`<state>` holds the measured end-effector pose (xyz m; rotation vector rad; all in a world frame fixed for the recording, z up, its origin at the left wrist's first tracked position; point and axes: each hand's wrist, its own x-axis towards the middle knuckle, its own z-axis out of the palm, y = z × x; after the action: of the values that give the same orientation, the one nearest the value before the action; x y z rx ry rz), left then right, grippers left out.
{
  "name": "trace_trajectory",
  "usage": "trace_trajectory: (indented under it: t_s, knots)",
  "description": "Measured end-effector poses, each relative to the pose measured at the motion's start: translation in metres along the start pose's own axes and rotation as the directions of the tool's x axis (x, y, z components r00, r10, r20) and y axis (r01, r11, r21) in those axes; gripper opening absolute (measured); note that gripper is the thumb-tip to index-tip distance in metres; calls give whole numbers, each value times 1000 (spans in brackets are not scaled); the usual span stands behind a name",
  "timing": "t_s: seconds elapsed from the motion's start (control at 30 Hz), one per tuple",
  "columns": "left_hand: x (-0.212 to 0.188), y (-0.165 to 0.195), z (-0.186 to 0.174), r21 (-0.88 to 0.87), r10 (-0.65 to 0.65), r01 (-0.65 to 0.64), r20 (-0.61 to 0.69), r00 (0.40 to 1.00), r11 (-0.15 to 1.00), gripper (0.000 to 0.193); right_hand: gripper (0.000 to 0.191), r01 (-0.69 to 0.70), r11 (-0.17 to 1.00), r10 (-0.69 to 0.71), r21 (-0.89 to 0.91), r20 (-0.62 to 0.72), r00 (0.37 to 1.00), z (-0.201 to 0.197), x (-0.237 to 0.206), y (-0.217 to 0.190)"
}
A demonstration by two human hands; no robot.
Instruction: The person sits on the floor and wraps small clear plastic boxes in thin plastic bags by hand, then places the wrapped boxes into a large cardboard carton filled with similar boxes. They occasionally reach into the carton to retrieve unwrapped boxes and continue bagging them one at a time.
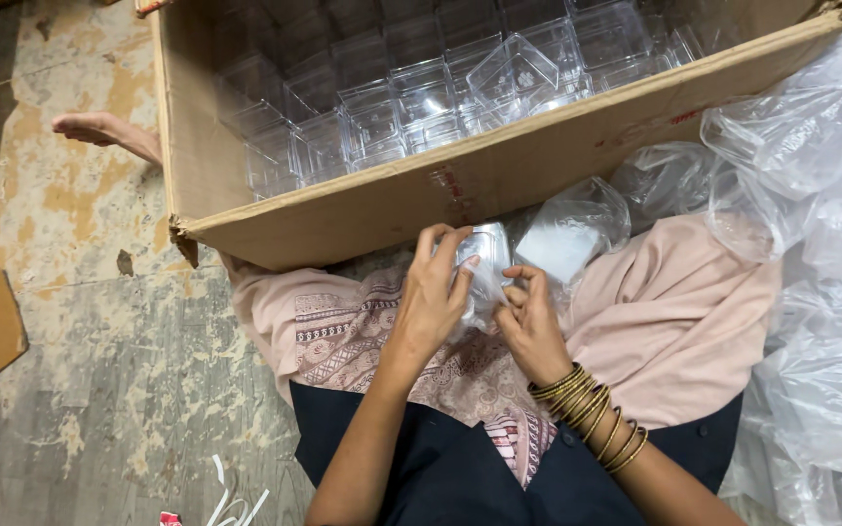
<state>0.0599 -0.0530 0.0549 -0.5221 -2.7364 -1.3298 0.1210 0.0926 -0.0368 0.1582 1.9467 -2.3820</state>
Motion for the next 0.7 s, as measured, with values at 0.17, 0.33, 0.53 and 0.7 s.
trace_trajectory:
  t_s: [0.17, 0.33, 0.53, 0.7]
  knots:
    - [-9, -18, 0, -421, -257, 239, 13, 966, 875, 19, 48, 64, 981, -66, -182, -3, 998, -2, -8, -33]
    - [-23, -44, 15, -818, -263, 150, -2, 965, 555, 3, 45, 239, 848, -241, -473, 57, 969, -1, -10, -56]
    - [-38, -55, 29, -911, -359, 181, 40, 932, 370, 11, 35, 521, 810, -514, -270, 103, 852, -4, 1, -61]
    - [-39, -49, 19, -889, -306, 220, 96, 947, 402, 9, 51, 37, 994, -20, -100, 168, 986, -13, -7, -65]
